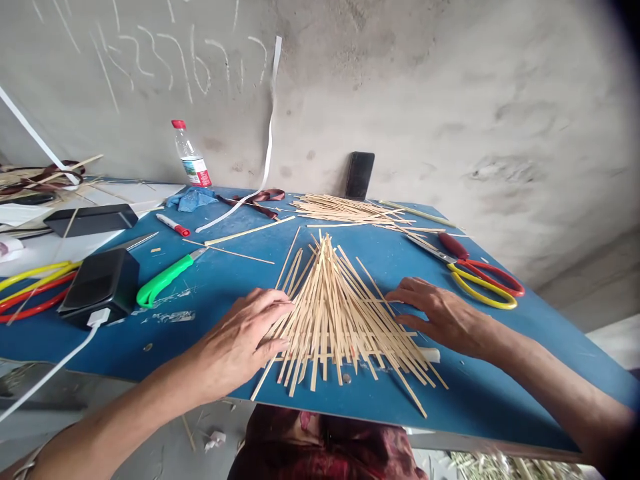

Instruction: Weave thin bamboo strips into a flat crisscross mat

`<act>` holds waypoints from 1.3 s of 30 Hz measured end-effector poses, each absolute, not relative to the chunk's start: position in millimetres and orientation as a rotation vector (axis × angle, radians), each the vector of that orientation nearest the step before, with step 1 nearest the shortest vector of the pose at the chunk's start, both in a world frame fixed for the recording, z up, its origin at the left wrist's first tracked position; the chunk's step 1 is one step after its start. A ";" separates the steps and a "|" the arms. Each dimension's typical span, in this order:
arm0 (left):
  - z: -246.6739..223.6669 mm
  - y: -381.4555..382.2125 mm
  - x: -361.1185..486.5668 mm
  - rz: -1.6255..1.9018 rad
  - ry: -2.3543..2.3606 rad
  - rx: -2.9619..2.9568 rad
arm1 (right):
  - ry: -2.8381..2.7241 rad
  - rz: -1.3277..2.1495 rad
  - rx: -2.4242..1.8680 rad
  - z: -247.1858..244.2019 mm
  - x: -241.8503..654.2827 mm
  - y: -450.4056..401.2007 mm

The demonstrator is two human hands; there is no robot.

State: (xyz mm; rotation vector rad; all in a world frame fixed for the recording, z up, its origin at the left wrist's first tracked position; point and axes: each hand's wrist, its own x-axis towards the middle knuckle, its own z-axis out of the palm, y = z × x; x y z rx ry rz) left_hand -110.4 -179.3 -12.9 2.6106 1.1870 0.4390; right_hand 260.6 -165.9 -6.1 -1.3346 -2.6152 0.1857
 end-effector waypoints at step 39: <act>-15.5 -179.4 -124.8 0.575 1.459 2.536 | -2.685 0.044 -0.955 19.0 187.0 -160.7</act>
